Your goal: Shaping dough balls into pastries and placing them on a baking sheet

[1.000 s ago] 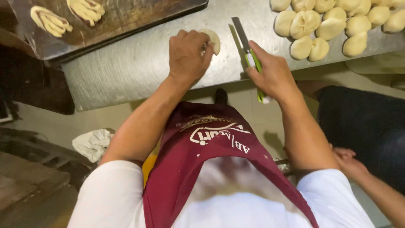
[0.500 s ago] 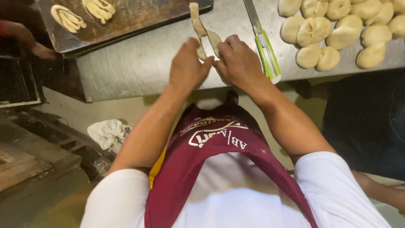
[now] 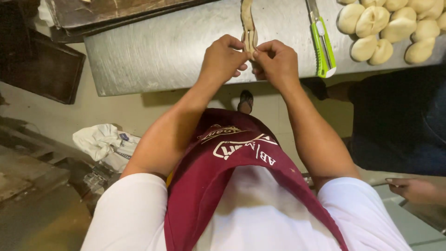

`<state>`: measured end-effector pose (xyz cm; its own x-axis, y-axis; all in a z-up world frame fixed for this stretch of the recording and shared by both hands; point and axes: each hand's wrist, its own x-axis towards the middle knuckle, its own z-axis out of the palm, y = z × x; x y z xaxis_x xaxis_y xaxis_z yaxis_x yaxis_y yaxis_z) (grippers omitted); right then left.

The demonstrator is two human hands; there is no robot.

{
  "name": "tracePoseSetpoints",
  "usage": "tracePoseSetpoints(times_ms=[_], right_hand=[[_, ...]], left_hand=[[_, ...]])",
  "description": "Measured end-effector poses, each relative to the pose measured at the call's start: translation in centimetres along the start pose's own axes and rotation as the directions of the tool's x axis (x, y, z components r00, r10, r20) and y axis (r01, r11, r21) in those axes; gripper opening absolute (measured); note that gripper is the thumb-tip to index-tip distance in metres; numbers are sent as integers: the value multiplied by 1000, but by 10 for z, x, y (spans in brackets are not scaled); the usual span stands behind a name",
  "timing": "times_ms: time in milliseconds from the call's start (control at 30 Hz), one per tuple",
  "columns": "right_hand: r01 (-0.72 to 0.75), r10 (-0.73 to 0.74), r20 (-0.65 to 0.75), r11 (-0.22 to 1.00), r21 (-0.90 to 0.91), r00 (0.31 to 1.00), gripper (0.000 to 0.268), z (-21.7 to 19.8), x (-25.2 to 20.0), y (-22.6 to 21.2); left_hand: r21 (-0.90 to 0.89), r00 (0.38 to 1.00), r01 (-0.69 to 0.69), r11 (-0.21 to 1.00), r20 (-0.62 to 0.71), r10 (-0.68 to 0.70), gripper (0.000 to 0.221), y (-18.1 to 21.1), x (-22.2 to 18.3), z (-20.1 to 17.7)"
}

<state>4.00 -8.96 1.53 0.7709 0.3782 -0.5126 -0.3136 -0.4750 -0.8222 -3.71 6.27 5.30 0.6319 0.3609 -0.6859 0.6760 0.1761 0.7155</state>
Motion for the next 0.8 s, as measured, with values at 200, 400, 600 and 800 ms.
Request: tracePoseSetpoints(times_ms=[200,400,600,800], right_hand=[[149,-72,160,824,-546,984,29,-14,-21,-27],[583,-693,220,344,-736,687,30,-4,92,-14],[369,-456,71,607,-704,887,8,5,133,-3],[417,-420,57,857,-303,906,15,-60,52,6]], left_hand=[[550,967,-244,799,80,240,26,-16,6,6],[654,958,-267,708,96,272,40,-16,7,11],[477,927,-324,817,-14,376,64,-33,22,9],[668,783,-545,507,190,592,60,-11,41,16]])
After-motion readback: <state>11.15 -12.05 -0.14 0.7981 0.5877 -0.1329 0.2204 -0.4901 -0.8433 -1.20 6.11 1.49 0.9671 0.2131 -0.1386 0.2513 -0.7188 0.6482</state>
